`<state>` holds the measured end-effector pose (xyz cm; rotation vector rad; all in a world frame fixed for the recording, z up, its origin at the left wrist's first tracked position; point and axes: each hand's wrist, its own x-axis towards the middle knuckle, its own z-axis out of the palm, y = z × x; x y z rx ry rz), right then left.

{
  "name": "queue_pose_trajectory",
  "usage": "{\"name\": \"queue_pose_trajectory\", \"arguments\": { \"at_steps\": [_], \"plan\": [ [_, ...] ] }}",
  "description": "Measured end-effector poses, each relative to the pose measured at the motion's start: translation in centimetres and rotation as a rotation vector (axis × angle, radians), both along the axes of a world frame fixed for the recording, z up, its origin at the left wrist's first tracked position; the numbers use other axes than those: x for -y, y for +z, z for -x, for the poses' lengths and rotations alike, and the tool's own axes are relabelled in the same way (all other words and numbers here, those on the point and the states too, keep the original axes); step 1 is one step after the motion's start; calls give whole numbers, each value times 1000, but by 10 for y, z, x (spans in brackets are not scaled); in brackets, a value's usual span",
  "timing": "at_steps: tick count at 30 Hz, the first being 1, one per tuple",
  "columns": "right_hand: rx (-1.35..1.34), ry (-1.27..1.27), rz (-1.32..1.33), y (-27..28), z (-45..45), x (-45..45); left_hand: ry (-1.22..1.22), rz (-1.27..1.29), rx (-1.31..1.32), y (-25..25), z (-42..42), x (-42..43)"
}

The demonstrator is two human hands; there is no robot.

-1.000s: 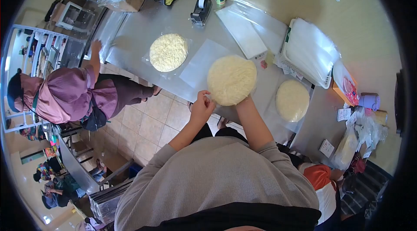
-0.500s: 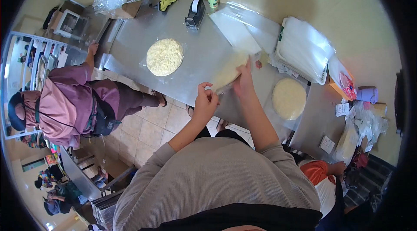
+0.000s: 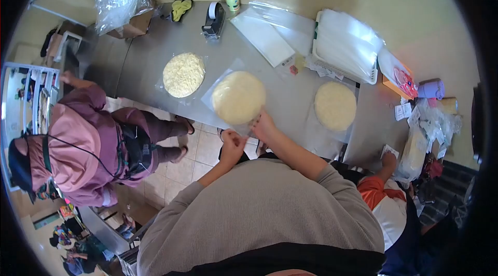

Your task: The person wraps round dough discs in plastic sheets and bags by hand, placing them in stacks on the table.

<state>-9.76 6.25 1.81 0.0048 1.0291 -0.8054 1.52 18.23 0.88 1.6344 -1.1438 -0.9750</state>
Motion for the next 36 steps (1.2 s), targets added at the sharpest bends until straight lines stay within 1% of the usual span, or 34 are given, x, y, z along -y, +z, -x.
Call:
{"name": "queue_pose_trajectory", "arguments": {
  "at_steps": [2,3,4,5,7,8,11,12,13,15,16,18,20,22,25,27,29,30,32,33,35,36],
  "plan": [
    [-289,260,5,-9,17,-11,209,-387,-196,-3,-11,4],
    [-352,331,120,-20,30,-9,316,-583,-293,-1,-16,5],
    [-416,404,235,-34,47,-7,191,-689,-379,0,-21,6],
    [-481,476,348,-41,59,-6,186,-733,-507,-4,-23,8],
    [-778,618,765,-17,77,5,163,-823,-756,-15,-24,18],
    [-932,682,973,1,84,13,176,-752,-812,-10,-20,22],
    [-1103,823,1524,34,77,30,149,-539,-630,-24,-24,29],
    [-1178,875,1667,59,74,33,207,-427,-537,1,-15,39],
    [-1248,932,1808,86,70,36,160,-338,-491,21,-12,48],
    [-1265,919,1904,114,62,40,75,-155,-403,57,-13,61],
    [-1267,916,1956,124,60,41,-18,-119,-366,81,-11,68],
    [-1272,859,1988,138,63,42,-196,-41,-290,133,-4,82],
    [-1245,808,1977,151,70,41,-291,-67,-288,179,8,91],
    [-1190,763,1913,162,87,35,-372,-101,-311,199,21,98],
    [-943,708,1316,172,119,23,-479,-122,-385,207,35,106],
    [-933,588,1177,181,152,22,-560,-84,-437,210,39,109],
    [-1043,552,1103,195,185,21,-555,-77,-423,209,33,109],
    [-1119,577,1138,205,197,17,-551,-74,-417,207,27,109],
    [-1272,623,1211,219,212,8,-449,-119,-396,201,12,107],
    [-1374,602,1281,213,215,4,-399,-141,-384,197,2,106],
    [-1579,550,1416,182,216,-5,-295,-141,-418,188,-15,104],
    [-1651,611,1391,161,217,-9,-239,-142,-408,182,-23,101]
  ]
}}
